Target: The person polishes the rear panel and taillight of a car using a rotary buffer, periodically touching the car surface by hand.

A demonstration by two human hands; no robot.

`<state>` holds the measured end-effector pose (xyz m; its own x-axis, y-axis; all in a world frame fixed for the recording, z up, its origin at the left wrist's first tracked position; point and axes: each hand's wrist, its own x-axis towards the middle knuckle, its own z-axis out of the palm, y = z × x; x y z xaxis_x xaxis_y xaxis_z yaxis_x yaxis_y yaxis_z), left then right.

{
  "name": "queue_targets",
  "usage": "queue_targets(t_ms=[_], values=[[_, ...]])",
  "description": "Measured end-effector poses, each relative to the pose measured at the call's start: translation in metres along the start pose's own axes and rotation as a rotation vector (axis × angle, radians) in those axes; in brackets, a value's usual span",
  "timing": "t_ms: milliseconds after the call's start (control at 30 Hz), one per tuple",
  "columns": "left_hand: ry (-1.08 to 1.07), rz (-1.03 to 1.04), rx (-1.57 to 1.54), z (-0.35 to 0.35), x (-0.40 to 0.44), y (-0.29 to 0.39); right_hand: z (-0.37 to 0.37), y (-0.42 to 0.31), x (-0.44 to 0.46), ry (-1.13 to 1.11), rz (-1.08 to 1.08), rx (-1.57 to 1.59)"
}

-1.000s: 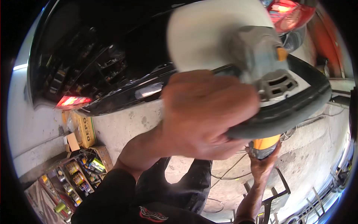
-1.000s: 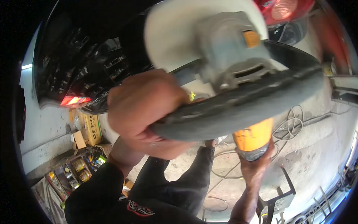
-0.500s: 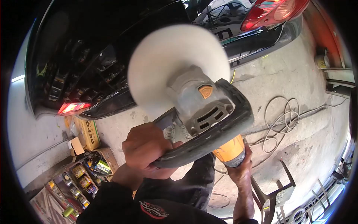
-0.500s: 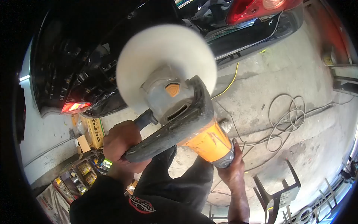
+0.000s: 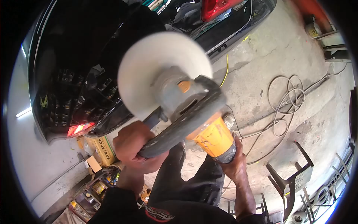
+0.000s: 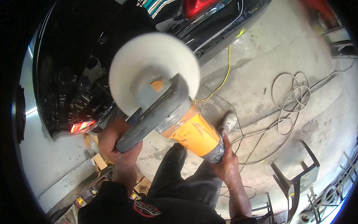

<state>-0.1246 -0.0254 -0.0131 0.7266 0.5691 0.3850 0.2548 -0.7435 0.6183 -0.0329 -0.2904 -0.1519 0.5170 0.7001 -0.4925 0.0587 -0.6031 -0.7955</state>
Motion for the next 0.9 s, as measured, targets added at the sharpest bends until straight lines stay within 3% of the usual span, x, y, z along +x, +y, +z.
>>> queue_targets(t_ms=[67,233,367,500,700,900], values=[[-0.092,-0.122,0.085,-0.014,-0.028,0.001,0.002,0.004,-0.003,-0.042,-0.037,-0.045],[-0.097,-0.105,0.113,-0.016,-0.053,-0.004,0.005,0.018,-0.007,-0.062,-0.165,-0.086],[-0.093,-0.147,0.027,-0.006,-0.059,-0.003,-0.005,0.023,-0.008,-0.05,-0.133,-0.12],[-0.175,-0.155,0.057,0.004,-0.027,0.016,0.002,0.025,-0.018,-0.085,0.006,0.063],[-0.514,0.015,0.144,0.003,0.024,0.058,0.05,-0.001,-0.046,-0.155,0.16,0.431],[-0.597,0.122,0.268,0.001,0.024,0.059,0.115,-0.014,-0.061,-0.136,0.088,0.63]])
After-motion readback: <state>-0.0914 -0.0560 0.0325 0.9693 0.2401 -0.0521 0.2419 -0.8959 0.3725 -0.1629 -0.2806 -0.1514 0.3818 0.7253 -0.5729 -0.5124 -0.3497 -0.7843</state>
